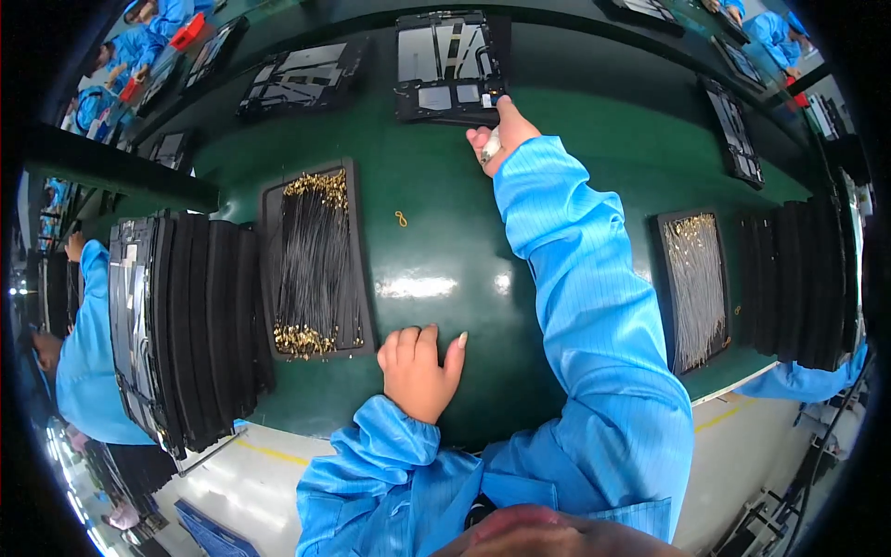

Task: The person assembles internal components into a tablet, then stacks the devices. This is done using tweezers and a cleaning cloth to handle the internal components and adhesive strips.

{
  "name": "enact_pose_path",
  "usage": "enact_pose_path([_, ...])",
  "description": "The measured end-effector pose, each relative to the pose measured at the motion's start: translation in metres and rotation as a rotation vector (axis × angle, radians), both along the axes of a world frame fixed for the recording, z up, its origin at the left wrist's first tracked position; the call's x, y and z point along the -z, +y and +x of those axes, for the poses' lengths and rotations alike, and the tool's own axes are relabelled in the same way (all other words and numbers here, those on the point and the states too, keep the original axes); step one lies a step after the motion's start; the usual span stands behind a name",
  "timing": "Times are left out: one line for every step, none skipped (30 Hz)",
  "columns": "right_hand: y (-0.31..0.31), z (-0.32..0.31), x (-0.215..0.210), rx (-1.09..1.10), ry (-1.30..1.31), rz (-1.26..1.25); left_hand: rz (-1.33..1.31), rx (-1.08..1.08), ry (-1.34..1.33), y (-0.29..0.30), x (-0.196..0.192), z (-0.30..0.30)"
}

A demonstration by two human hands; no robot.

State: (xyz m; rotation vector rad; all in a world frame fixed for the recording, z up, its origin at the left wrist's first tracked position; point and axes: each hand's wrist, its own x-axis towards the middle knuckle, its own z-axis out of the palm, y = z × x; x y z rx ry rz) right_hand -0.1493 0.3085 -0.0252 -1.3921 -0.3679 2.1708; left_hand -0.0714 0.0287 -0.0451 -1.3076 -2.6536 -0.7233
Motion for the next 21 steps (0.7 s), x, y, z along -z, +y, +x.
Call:
enact_pose_path([-0.001,-0.003,-0.001,0.003,0.001,-0.017,-0.012,-0.008,0.001,0.0,0.0,0.0])
enact_pose_path([0.001,-0.009,-0.001,0.006,-0.007,-0.022,-0.025,-0.019,0.002,0.001,-0.001,0.0])
enact_pose_path([-0.001,-0.013,0.0,-0.003,-0.01,-0.029,-0.032,-0.028,-0.001,0.0,-0.004,-0.001])
enact_pose_path([-0.004,-0.018,0.001,0.0,-0.019,0.008,-0.09,-0.048,-0.024,0.0,-0.008,-0.001])
enact_pose_path([-0.008,-0.024,0.003,0.001,-0.028,0.044,-0.147,-0.07,-0.047,-0.001,-0.01,-0.001])
enact_pose_path([-0.002,-0.023,0.004,-0.005,-0.062,0.041,-0.148,-0.089,-0.05,0.002,-0.012,-0.001])
enact_pose_path([0.001,-0.018,0.012,-0.09,-0.038,0.182,-0.138,-0.048,-0.076,0.004,-0.013,0.0])
enact_pose_path([0.01,-0.012,0.013,-0.121,-0.078,0.199,-0.125,-0.005,-0.102,0.004,-0.015,0.001])
enact_pose_path([0.015,-0.011,0.009,-0.137,-0.115,0.226,-0.123,-0.027,-0.1,0.003,-0.014,-0.001])
enact_pose_path([0.01,-0.01,0.009,-0.153,-0.11,0.232,-0.078,-0.021,-0.075,0.001,-0.011,-0.001])
enact_pose_path([0.002,-0.004,0.008,-0.21,-0.096,0.228,-0.029,-0.009,-0.05,-0.002,-0.009,0.0])
enact_pose_path([-0.002,0.007,0.004,-0.249,-0.089,0.234,-0.05,-0.02,-0.052,-0.004,-0.006,0.001])
enact_pose_path([-0.01,0.019,-0.002,-0.304,-0.087,0.165,-0.034,-0.013,-0.054,-0.006,-0.005,0.001])
enact_pose_path([-0.022,0.036,-0.006,-0.325,-0.059,0.182,-0.046,-0.011,-0.072,-0.006,-0.005,-0.001])
enact_pose_path([-0.038,0.055,-0.011,-0.349,-0.031,0.193,-0.065,-0.013,-0.09,-0.008,-0.005,-0.001])
enact_pose_path([-0.056,0.074,-0.016,-0.372,-0.009,0.149,0.026,-0.016,-0.097,-0.012,-0.003,-0.001])
enact_pose_path([-0.07,0.098,-0.023,-0.372,0.003,0.115,0.092,-0.002,-0.166,-0.009,-0.003,-0.003])
enact_pose_path([-0.083,0.12,-0.024,-0.357,0.0,0.101,0.13,-0.056,-0.301,-0.008,-0.001,-0.007])
enact_pose_path([-0.102,0.139,-0.022,-0.352,-0.001,0.074,0.153,-0.123,-0.436,-0.008,0.002,-0.009])
enact_pose_path([-0.129,0.158,-0.03,-0.393,0.031,0.052,0.48,-0.296,-0.791,-0.01,-0.013,-0.004])
enact_pose_path([-0.146,0.176,-0.03,-0.406,0.025,0.032,0.803,-0.451,-1.184,0.003,-0.022,-0.003])
